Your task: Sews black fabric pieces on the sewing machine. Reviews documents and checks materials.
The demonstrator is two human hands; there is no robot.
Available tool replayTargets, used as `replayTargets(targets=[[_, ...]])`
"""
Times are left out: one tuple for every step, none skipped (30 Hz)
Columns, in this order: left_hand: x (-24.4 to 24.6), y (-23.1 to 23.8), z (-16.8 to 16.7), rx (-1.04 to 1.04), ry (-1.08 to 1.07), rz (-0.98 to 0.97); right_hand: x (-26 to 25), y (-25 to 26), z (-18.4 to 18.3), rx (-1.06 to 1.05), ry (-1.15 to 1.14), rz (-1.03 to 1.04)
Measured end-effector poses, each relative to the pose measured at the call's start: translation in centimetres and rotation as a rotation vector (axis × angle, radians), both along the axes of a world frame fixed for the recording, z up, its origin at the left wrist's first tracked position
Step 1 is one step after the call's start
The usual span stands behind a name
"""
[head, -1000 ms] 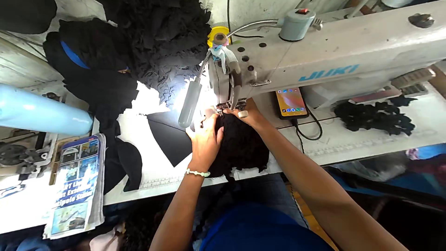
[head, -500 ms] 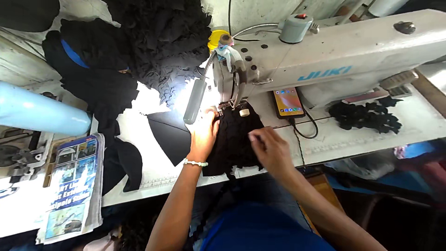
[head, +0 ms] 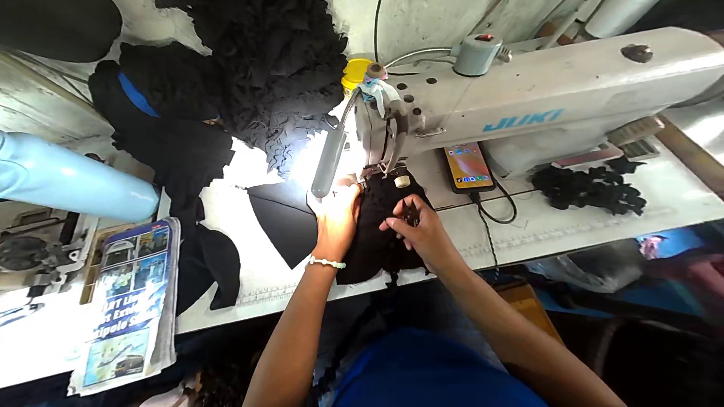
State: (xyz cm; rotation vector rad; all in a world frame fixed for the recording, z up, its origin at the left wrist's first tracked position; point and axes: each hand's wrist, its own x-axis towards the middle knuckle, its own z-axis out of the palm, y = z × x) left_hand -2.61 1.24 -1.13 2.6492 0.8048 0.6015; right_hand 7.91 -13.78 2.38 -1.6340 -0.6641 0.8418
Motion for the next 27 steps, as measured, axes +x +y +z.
replayTargets(targets=[[0.0,0.0,0.0,0.000,0.004,-0.002,0.0,-0.1,0.0,0.027,0.056,-0.021],[0.0,0.0,0.1,0.009,0.004,-0.005,0.0,-0.2,0.1,0.045,0.087,-0.037],[0.1,0.1,0.1,0.024,0.003,-0.010,0.0,-0.1,0.2,0.056,0.109,-0.051],[0.1,0.1,0.2,0.020,0.010,-0.016,0.0,0.0,0.3,0.063,0.117,-0.059],[0.1,0.0,0.4,0.001,0.022,-0.021,0.1,0.1,0.3,0.066,0.101,-0.063],[0.2,0.0,0.6,-0.007,0.032,-0.026,0.3,0.3,0.2,0.060,0.041,-0.062],[0.3,0.0,0.6,0.003,0.030,-0.030,0.5,0.4,0.1,0.042,-0.064,-0.059],[0.5,-0.1,0.6,0.016,0.016,-0.030,0.7,0.6,-0.1,0.021,-0.211,-0.063],[0.7,-0.3,0.7,0.013,0.011,-0.024,0.8,0.7,-0.2,0.012,-0.380,-0.068],[1.0,-0.6,0.9,0.019,0.008,-0.011,0.8,0.8,-0.2,0.011,-0.548,-0.077],[1.3,-0.9,1.1,0.035,0.014,0.009,0.9,1.0,-0.3,0.010,-0.708,-0.087],[1.6,-1.2,1.2,0.051,0.027,0.035,0.9,1.2,-0.4,0.003,-0.846,-0.097],[2.0,-1.5,1.2,0.073,0.032,0.060,1.0,1.3,-0.4,-0.013,-0.953,-0.104],[2.3,-1.7,1.1,0.094,0.033,0.078,1.1,1.5,-0.3,-0.036,-1.021,-0.107],[2.5,-1.8,1.1,0.111,0.038,0.092,1.2,1.6,0.0,-0.059,-1.057,-0.107],[2.7,-2.0,1.1,0.111,0.054,0.104,1.2,1.6,0.3,-0.079,-1.059,-0.103],[2.9,-2.1,1.3,0.100,0.070,0.116,1.2,1.7,0.5,-0.096,-1.036,-0.092],[3.0,-2.1,1.4,0.085,0.088,0.124,1.2,1.8,0.7,-0.108,-0.985,-0.073],[3.1,-2.1,1.4,0.082,0.095,0.127,1.2,2.0,1.0,-0.116,-0.915,-0.052],[3.1,-2.0,1.2,0.099,0.087,0.125,1.1,2.1,1.4,-0.125,-0.827,-0.031],[3.1,-1.9,1.0,0.123,0.063,0.116,1.0,2.2,1.8,-0.136,-0.740,-0.011],[3.1,-1.6,0.7,0.145,0.032,0.101,0.9,2.4,2.1,-0.141,-0.665,0.001],[2.9,-1.4,0.6,0.141,0.004,0.075,0.9,2.5,2.3,-0.139,-0.611,0.003],[2.6,-1.1,0.5,0.130,-0.022,0.043,0.8,2.5,2.3,-0.134,-0.579,-0.003],[2.3,-0.7,0.3,0.126,-0.053,0.008,0.8,2.4,2.3,-0.134,-0.555,-0.010],[1.9,-0.3,0.1,0.138,-0.079,-0.026,0.7,2.3,2.1,-0.141,-0.534,-0.014],[1.4,0.0,-0.2,0.155,-0.097,-0.056,0.5,2.1,2.0,-0.152,-0.531,-0.012]])
